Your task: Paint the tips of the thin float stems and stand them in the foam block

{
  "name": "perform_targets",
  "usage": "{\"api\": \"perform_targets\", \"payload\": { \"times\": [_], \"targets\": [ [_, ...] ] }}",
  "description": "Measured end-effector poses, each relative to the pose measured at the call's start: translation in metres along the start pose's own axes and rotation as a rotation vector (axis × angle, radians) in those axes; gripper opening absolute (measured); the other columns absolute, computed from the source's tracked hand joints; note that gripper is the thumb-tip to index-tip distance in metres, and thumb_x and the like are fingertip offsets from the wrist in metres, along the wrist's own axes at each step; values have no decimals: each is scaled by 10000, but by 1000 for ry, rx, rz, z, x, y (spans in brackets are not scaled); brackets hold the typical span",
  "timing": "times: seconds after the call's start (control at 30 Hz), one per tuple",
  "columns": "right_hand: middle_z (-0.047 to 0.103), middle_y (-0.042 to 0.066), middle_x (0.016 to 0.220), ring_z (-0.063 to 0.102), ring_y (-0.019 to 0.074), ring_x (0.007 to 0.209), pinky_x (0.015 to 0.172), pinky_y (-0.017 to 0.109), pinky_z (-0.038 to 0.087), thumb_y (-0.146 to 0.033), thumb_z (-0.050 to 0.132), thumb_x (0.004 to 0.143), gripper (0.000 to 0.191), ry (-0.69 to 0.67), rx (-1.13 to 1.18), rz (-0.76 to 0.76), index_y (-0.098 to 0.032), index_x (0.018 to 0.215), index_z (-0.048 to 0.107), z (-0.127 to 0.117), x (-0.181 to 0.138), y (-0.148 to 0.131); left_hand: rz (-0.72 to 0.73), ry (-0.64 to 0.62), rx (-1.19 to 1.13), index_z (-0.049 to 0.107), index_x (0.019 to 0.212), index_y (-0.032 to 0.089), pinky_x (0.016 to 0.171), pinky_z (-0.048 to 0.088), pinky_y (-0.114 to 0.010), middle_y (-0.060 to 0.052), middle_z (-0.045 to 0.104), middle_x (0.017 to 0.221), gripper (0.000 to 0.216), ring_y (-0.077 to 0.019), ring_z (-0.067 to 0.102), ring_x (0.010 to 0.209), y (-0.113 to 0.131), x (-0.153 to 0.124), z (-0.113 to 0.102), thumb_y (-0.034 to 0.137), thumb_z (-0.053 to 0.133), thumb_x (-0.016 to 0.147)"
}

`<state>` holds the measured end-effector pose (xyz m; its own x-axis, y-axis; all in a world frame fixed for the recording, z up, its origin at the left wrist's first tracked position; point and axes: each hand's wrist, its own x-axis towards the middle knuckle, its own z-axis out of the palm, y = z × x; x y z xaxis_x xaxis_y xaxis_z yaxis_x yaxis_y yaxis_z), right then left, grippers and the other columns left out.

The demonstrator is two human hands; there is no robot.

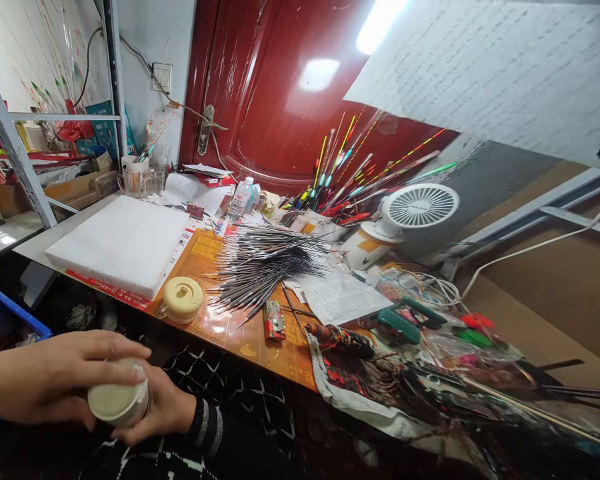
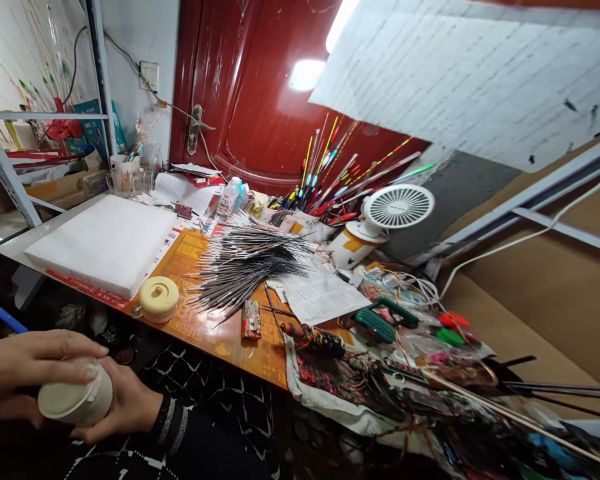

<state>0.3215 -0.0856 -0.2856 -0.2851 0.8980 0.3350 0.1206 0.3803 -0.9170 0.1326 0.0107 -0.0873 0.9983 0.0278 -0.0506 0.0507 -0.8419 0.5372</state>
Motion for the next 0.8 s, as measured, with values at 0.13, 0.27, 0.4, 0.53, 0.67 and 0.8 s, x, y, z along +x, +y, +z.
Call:
{"api": "perform_targets", "payload": {
  "times": [0.13,0.27,0.4,0.53,0.67,0.8],
  "targets": [
    [679,54,1217,678,245,1056,961,377,569,-408,908,563,856,245,14,21,-235,1305,516,-1,1,4,-262,230,-210,481,1470,281,983,552,-356,-101,617,1352,681,-294,617,1184,-28,-10,33,693,549,932],
    [680,36,1166,681,249,1006,932,396,581,-344,873,593,771,425,-4,72,-270,1274,519,2,6,6,-416,256,-409,533,1386,221,798,583,-339,-70,682,1077,850,-246,648,901,-49,-9,75,841,575,807],
    [650,78,1278,667,293,1112,1003,437,561,-313,886,564,1073,422,-31,106,-269,1483,334,11,11,15,-465,501,-353,512,1398,224,1050,520,-502,-134,619,1317,913,-337,606,1175,-63,2,112,729,790,690],
    [648,130,1303,663,311,1172,987,410,574,-246,845,585,1328,288,-52,116,-182,1599,-12,24,19,22,-490,627,-450,557,1357,197,1071,512,-525,-123,665,1273,830,-334,632,1147,-61,11,123,571,835,670],
    [604,153,1374,647,309,1223,987,428,584,-252,814,695,1272,220,-87,91,-204,1608,-69,38,34,25,-506,679,-543,642,1192,161,1019,553,-454,-86,721,1148,638,-294,674,1051,-55,-5,102,480,820,670],
    [535,137,1466,573,309,1332,1083,489,536,-259,801,768,1110,111,-169,23,-280,1618,87,38,29,50,-659,846,-531,676,1105,137,965,573,-462,-103,742,1091,619,-318,677,1039,-71,-51,53,537,834,660]
  ]
}}
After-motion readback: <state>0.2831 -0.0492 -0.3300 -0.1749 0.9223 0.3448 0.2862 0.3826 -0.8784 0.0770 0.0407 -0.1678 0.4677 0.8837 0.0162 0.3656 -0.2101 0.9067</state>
